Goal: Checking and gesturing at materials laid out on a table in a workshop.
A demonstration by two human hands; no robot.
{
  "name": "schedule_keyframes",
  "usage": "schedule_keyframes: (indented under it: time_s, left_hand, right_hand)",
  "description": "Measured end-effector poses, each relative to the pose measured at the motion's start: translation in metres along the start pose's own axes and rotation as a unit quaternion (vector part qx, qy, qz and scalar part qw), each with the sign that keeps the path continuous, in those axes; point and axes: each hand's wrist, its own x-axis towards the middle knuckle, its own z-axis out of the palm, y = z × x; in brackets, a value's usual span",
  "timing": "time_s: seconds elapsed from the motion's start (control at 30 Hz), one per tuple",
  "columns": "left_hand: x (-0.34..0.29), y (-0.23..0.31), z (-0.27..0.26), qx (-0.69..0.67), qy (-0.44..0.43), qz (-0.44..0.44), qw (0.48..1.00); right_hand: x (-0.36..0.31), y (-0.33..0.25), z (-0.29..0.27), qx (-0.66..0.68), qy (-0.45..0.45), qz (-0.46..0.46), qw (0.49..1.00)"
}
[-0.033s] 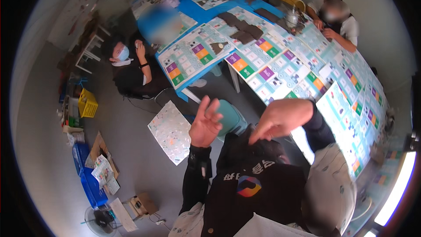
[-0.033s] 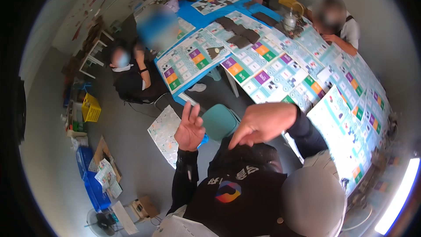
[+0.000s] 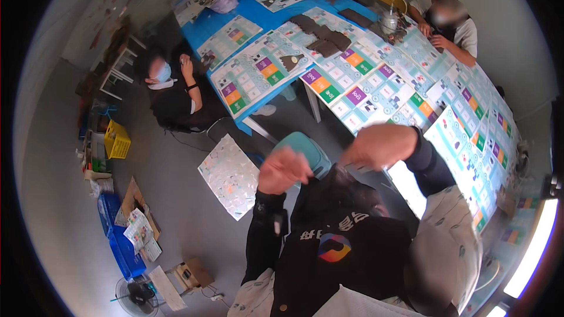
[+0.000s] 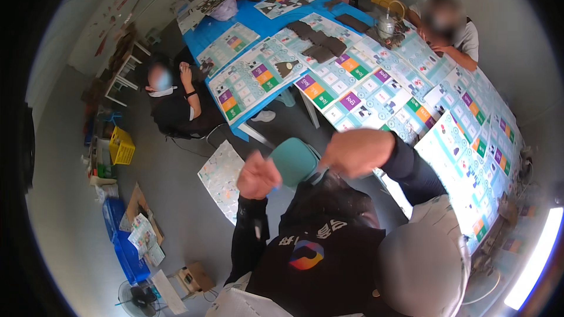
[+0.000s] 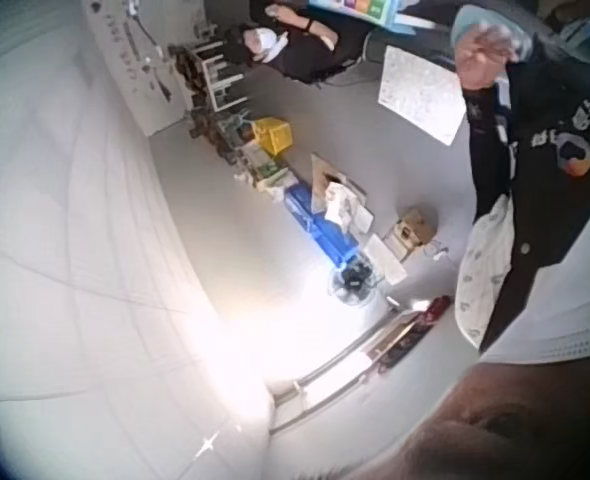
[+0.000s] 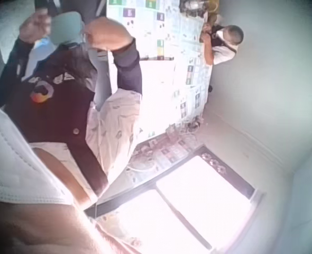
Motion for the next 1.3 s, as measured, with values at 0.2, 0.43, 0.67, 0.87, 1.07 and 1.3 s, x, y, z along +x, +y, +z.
schedule_keyframes:
  time_s: [0.2,0.43,0.67,0.87,1.07,1.3]
  left_hand:
    - [0.059,-0.027,0.027,0.182,0.143,-0.228,0.946]
    - [0.061,-0.011,0.028,0.443,0.275,-0.198,0.830]
    - [0.044,0.010,0.037,0.460,0.026,-0.393,0.796]
    - [0.034,-0.001,0.010,0.338,0.226,-0.191,0.893]
    - [0.030,0.029,0.010,0.547,0.431,-0.039,0.717]
    - [-0.015,0.037,0.016,0.408,0.411,-0.137,0.804]
  right_hand:
    - [0.012,-0.054,-0.041,-0.111,0.266,0.254,0.923]
    - [0.021,-0.025,-0.021,-0.272,0.353,0.313,0.839]
    - [0.014,-0.035,-0.009,0.237,0.038,0.095,0.966]
    - [0.057,-0.055,-0.024,0.235,0.373,0.116,0.890]
    - [0.092,-0.082,-0.008,0.056,0.252,0.049,0.965]
    - [0.084,-0.036,0.033,0.510,0.288,0.113,0.803]
